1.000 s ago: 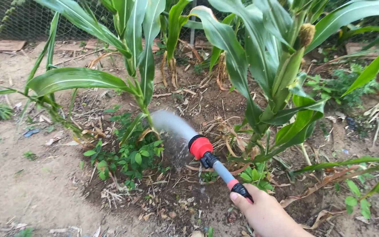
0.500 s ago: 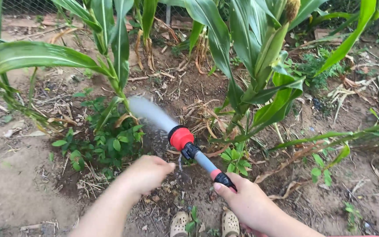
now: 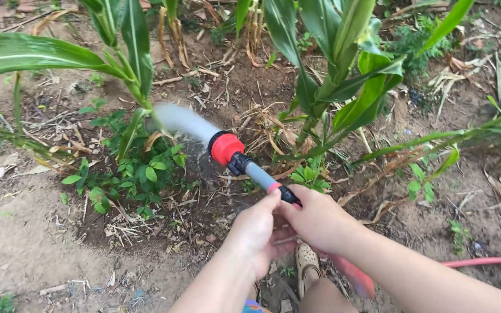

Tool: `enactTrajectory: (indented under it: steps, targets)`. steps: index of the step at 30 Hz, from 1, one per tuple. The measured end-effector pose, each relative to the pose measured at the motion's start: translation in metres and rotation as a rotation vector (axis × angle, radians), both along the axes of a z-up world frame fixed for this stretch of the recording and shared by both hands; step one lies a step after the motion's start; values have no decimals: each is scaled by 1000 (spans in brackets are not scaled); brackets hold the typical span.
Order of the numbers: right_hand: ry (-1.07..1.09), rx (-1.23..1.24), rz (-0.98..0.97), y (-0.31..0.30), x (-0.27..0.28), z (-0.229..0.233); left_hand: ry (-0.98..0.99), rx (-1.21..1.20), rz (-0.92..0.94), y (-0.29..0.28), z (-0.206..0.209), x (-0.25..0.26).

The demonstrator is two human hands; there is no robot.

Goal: Watering garden plants with a hose and a spray nozzle attachment.

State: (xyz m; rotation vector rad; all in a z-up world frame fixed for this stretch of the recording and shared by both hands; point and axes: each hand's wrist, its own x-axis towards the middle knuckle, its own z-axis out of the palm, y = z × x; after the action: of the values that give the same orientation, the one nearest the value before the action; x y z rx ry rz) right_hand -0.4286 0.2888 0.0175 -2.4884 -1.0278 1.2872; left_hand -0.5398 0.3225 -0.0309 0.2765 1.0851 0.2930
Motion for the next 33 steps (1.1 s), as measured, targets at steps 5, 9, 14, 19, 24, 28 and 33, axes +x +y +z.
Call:
enactTrajectory:
  steps: [5, 9, 14, 19, 24, 28, 33]
  targets:
    - [-26, -31, 21, 0, -3, 13, 35, 27, 30, 4, 7, 10]
    - [21, -77, 13, -2, 1, 13, 112, 26, 51, 2, 11, 15]
    - [4, -117, 99, -13, 11, 1, 153, 86, 13, -10, -1, 19]
    - [87, -98, 97, -31, 21, -4, 219, 131, -36, -28, -9, 26]
    - [78, -96, 121, -51, 34, -21, 238, 103, 9, -48, -7, 36]
    - [109, -155, 91, -62, 25, -5, 272, 146, -96, -63, 3, 31]
    - [159, -121, -9, -75, 26, -27, 278, 87, -172, -62, -17, 16]
